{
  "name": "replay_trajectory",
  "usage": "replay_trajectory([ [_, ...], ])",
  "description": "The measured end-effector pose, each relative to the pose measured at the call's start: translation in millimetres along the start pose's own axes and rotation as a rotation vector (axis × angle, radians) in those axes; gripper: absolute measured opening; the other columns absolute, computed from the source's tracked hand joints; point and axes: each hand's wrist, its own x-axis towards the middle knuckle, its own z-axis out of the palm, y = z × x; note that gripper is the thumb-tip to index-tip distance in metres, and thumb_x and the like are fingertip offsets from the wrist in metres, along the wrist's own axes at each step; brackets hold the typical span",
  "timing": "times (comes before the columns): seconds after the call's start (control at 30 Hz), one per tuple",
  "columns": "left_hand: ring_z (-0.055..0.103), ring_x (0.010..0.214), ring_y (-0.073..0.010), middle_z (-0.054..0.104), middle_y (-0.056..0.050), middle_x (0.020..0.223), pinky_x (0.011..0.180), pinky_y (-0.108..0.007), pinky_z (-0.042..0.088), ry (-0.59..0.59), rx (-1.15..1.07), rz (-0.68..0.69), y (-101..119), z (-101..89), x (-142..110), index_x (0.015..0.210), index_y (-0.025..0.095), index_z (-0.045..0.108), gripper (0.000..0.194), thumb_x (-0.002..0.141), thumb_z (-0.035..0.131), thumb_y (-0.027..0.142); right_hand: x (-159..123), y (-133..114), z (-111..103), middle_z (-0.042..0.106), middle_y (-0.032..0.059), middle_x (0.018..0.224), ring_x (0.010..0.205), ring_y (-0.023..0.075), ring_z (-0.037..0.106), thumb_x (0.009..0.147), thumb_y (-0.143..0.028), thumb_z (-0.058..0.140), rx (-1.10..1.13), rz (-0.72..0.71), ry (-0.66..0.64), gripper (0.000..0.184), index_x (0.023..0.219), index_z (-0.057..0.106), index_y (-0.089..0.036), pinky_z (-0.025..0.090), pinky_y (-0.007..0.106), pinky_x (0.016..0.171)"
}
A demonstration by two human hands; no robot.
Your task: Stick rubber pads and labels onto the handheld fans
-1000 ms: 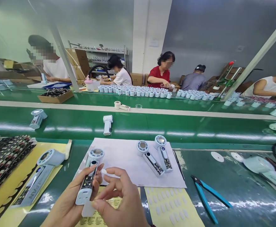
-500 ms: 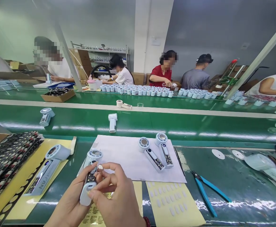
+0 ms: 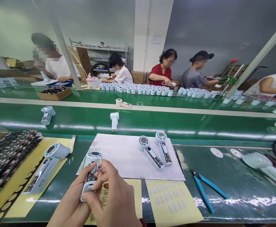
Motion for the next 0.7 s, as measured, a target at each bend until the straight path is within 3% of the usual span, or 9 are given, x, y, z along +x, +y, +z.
replay_trajectory([
  [0.07, 0.058, 0.046, -0.0078, 0.056, -0.001, 0.063, 0.047, -0.016, 0.055, 0.036, -0.031, -0.056, 0.2, 1.9, -5.2, 0.076, 0.015, 0.056, 0.019, 0.094, 0.05, 0.01, 1.2, 5.7, -4.2, 0.07, 0.0006, 0.1, 0.098, 0.0248, 0.071, 0.067, -0.023, 0.084, -0.083, -0.045, 0.086, 0.076, 0.135, 0.051, -0.033, 0.06, 0.034, 0.079],
  [0.13, 0.057, 0.046, -0.0066, 0.057, -0.002, 0.068, 0.045, -0.014, 0.053, 0.032, -0.032, -0.124, 1.4, 0.5, -8.4, 0.084, 0.012, 0.059, 0.014, 0.094, 0.049, 0.01, 5.4, 13.7, -16.8, 0.062, 0.0043, 0.115, 0.099, 0.0256, 0.069, 0.065, -0.033, 0.087, -0.047, 0.033, 0.129, 0.086, 0.139, 0.045, -0.033, 0.06, 0.031, 0.066],
  [0.17, 0.057, 0.047, -0.0064, 0.058, -0.003, 0.07, 0.046, -0.014, 0.054, -0.004, 0.003, -0.135, 1.9, -2.0, -8.3, 0.088, 0.01, 0.061, 0.012, 0.093, 0.05, 0.009, 7.7, 18.7, -25.8, 0.058, 0.006, 0.12, 0.098, 0.025, 0.069, 0.069, -0.039, 0.084, -0.004, 0.09, 0.131, 0.082, 0.14, 0.044, -0.032, 0.059, 0.03, 0.062],
  [0.23, 0.06, 0.051, -0.0083, 0.061, -0.004, 0.072, 0.053, -0.018, 0.059, -0.099, 0.159, -0.062, 1.6, -10.6, -4.1, 0.094, 0.008, 0.064, 0.009, 0.088, 0.057, 0.007, 9.5, 30.2, -46.5, 0.054, 0.0083, 0.124, 0.096, 0.023, 0.067, 0.082, -0.046, 0.071, 0.037, 0.181, 0.11, 0.057, 0.133, 0.05, -0.029, 0.057, 0.028, 0.058],
  [0.33, 0.072, 0.07, -0.0184, 0.07, -0.008, 0.08, 0.073, -0.029, 0.064, -0.168, 0.468, 0.131, -3.7, -29.8, 10.2, 0.094, 0.009, 0.068, 0.019, 0.076, 0.068, 0.003, 2.3, 47.9, -72.2, 0.057, 0.0089, 0.116, 0.095, 0.023, 0.064, 0.088, -0.043, 0.063, -0.093, 0.227, 0.056, 0.022, 0.096, 0.066, -0.023, 0.053, 0.027, 0.059],
  [0.4, 0.075, 0.087, -0.0264, 0.075, -0.014, 0.091, 0.082, -0.032, 0.062, -0.18, 0.592, 0.182, -9.1, -43.0, 21.3, 0.092, 0.009, 0.069, 0.023, 0.07, 0.073, 0.007, -6.8, 57.6, -79.7, 0.059, 0.0077, 0.106, 0.091, 0.0227, 0.063, 0.088, -0.036, 0.062, -0.193, 0.25, -0.001, 0.017, 0.079, 0.065, -0.021, 0.05, 0.028, 0.062],
  [0.47, 0.073, 0.098, -0.0312, 0.076, -0.017, 0.103, 0.087, -0.034, 0.06, -0.204, 0.658, 0.194, -13.9, -53.8, 30.7, 0.095, 0.01, 0.069, 0.029, 0.067, 0.077, 0.013, -15.1, 65.0, -79.9, 0.06, 0.0063, 0.101, 0.088, 0.0219, 0.063, 0.087, -0.028, 0.06, -0.261, 0.255, -0.032, 0.013, 0.076, 0.063, -0.021, 0.05, 0.031, 0.069],
  [0.57, 0.072, 0.102, -0.0342, 0.076, -0.017, 0.109, 0.092, -0.041, 0.059, -0.238, 0.714, 0.25, -18.2, -62.9, 40.0, 0.1, 0.012, 0.068, 0.039, 0.064, 0.08, 0.022, -20.8, 73.5, -74.2, 0.061, 0.0052, 0.098, 0.086, 0.0205, 0.063, 0.089, -0.021, 0.057, -0.354, 0.201, -0.021, 0.012, 0.077, 0.06, -0.02, 0.048, 0.034, 0.079],
  [0.7, 0.073, 0.099, -0.0351, 0.077, -0.017, 0.103, 0.092, -0.043, 0.058, -0.245, 0.727, 0.299, -20.9, -65.7, 45.8, 0.098, 0.013, 0.067, 0.041, 0.06, 0.081, 0.025, -20.2, 79.8, -72.9, 0.061, 0.0048, 0.095, 0.084, 0.0201, 0.062, 0.09, -0.017, 0.053, -0.436, 0.098, -0.051, 0.015, 0.077, 0.059, -0.021, 0.043, 0.032, 0.073],
])
